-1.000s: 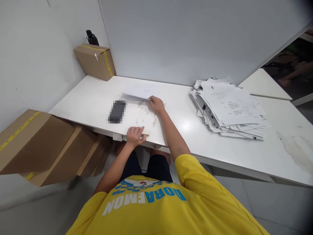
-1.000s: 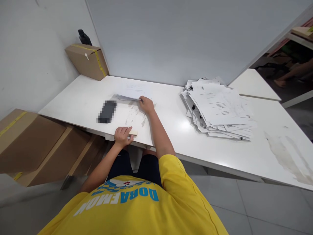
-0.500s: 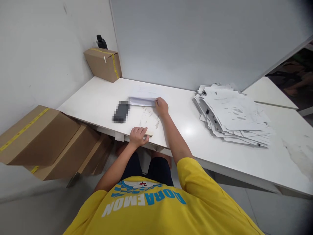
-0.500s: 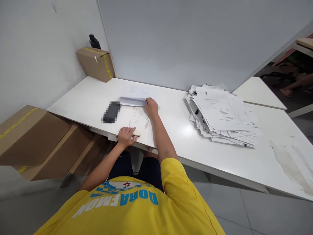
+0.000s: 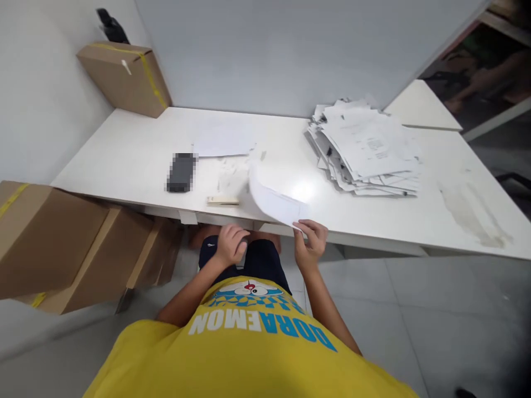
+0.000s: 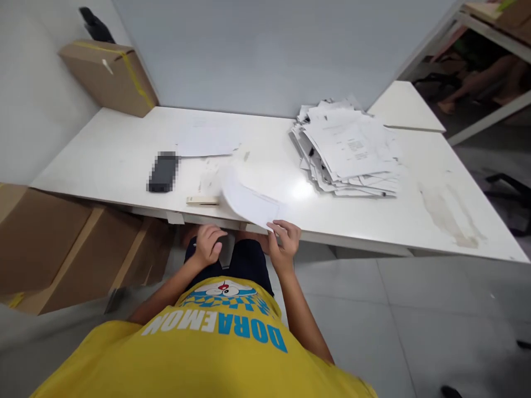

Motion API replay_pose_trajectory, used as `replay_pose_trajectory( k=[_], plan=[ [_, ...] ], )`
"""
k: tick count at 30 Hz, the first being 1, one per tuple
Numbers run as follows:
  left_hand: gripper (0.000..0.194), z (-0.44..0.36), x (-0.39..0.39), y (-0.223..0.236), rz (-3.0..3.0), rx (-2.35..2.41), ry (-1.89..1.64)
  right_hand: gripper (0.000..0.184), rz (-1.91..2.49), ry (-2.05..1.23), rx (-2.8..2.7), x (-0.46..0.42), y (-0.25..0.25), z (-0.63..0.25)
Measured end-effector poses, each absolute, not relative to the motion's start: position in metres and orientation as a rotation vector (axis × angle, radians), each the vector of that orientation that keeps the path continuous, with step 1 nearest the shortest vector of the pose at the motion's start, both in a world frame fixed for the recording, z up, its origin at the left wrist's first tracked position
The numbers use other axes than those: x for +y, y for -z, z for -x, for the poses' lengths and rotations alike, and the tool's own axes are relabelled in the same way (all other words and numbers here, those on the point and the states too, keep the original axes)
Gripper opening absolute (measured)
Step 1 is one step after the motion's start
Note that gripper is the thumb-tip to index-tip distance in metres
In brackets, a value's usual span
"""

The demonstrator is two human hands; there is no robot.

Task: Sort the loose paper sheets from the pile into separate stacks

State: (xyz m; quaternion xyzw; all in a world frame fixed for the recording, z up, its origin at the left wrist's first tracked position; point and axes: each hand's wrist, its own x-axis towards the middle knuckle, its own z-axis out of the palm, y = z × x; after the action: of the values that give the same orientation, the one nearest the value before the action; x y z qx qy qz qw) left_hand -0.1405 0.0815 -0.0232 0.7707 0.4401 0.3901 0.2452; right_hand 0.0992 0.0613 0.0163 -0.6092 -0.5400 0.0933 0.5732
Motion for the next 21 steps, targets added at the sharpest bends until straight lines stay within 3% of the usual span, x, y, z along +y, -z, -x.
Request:
replay_pose_trajectory(
  k=[3,5,10,17,21],
  plan=[
    [0.082,0.094,0.053,0.029,-1.533,0.803,-0.896,0.017,1.450,-0.368,-1.074,0.020,-0.004,-0.114],
    [0.090,0.063,0.052,0.026,-1.175,0.666,-0.860,0.017,1.408,-0.484,-0.965,0.011,-0.001,-0.123],
    [0.059,0.019,0.086,0.008,-0.693,0.900,-1.009,0.011,1.300,-0.606,-0.570,0.017,-0.003,-0.147],
    [0.046,0.025,0.091,0.010,-0.699,1.093,-0.951,0.045,1.361,-1.037,-0.429,0.047,0.000,-0.158],
    [0.048,0.032,0.074,0.020,-0.840,1.098,-0.846,0.050,1.431,-1.020,-0.579,0.050,-0.004,-0.161]
  ],
)
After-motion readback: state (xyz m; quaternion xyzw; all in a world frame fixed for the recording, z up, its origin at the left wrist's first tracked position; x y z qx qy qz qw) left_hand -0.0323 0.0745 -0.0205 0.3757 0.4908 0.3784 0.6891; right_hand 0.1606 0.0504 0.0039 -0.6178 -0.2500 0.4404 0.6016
